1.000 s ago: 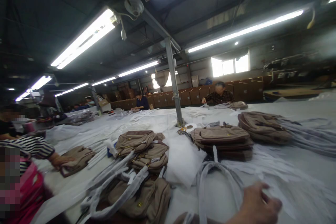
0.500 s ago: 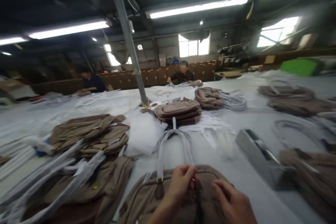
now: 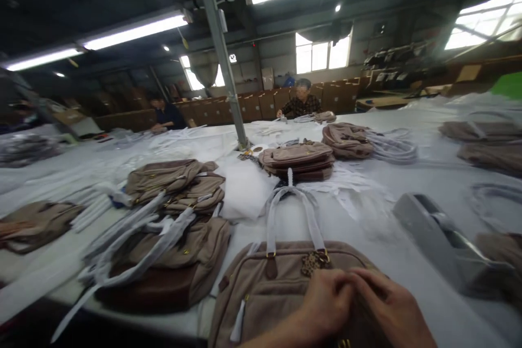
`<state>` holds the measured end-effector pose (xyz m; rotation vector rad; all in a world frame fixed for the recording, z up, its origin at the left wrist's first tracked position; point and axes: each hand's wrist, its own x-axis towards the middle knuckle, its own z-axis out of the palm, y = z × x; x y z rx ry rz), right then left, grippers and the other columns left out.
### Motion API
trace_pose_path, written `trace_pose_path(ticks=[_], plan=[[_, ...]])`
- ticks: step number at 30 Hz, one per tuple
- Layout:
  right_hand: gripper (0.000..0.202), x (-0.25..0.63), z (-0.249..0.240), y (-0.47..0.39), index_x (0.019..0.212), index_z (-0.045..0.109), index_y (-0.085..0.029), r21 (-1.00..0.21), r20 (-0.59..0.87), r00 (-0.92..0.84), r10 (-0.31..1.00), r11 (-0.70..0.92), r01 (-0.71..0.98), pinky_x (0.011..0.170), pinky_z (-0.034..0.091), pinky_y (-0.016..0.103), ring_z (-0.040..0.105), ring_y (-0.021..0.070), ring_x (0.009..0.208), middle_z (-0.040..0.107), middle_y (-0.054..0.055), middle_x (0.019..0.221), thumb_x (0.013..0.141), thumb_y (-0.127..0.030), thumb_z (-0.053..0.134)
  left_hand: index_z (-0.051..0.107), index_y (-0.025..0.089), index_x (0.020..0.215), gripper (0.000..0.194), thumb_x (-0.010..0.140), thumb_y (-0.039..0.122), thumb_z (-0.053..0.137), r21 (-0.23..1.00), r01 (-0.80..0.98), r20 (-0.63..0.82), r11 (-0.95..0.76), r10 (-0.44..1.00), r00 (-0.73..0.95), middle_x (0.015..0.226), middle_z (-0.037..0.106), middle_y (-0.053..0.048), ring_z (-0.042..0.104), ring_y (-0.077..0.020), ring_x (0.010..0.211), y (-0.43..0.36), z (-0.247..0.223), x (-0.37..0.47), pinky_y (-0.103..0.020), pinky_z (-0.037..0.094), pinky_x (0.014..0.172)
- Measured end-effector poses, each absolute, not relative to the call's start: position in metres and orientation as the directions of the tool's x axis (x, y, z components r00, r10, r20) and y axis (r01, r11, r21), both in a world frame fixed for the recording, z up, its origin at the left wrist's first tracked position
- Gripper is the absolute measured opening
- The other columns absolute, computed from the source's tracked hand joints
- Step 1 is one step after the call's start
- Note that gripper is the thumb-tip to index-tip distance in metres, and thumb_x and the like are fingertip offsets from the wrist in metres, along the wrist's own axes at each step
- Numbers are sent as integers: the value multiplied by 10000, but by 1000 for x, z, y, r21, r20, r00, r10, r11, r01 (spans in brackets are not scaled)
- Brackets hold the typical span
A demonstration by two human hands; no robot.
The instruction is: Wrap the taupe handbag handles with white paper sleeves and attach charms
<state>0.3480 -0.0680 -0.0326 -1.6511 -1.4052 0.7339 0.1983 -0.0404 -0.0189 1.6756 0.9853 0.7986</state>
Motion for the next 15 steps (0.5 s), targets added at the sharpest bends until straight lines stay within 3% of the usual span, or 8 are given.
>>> trace_pose_path(ticks=[5,10,13,15], plan=[[415,348,-44,-63,828,725,-258,-873,21,235,972,-97,478,707,561,262,660,246,830,706,20,875,644,-614,618,648,153,672,233,775,179,441,898,344,92,-273,883,461,535,491,29,409,-91,508,-42,-24,196,-209,241,475],[367,346,-44,-63,812,699,-247,-851,158,159,975,52,523,679,563,241,658,230,803,696,30,880,705,-580,588,666,152,680,257,781,185,432,854,418,92,-310,881,464,553,557,0,456,-110,521,-40,-26,195,-215,249,470],[354,346,-50,-61,866,683,-247,-869,151,161,975,54,491,712,571,264,640,253,904,680,45,990,724,-557,589,686,155,712,285,811,217,425,850,432,72,-301,879,471,569,593,-6,467,-112,516,-40,-22,196,-213,260,466],[387,346,-53,-60,910,682,-240,-936,87,175,981,21,351,772,566,286,605,277,1009,656,58,1077,704,-561,615,702,165,757,291,829,243,431,849,438,49,-295,870,490,615,631,-6,496,-117,541,-40,-19,195,-203,298,490]])
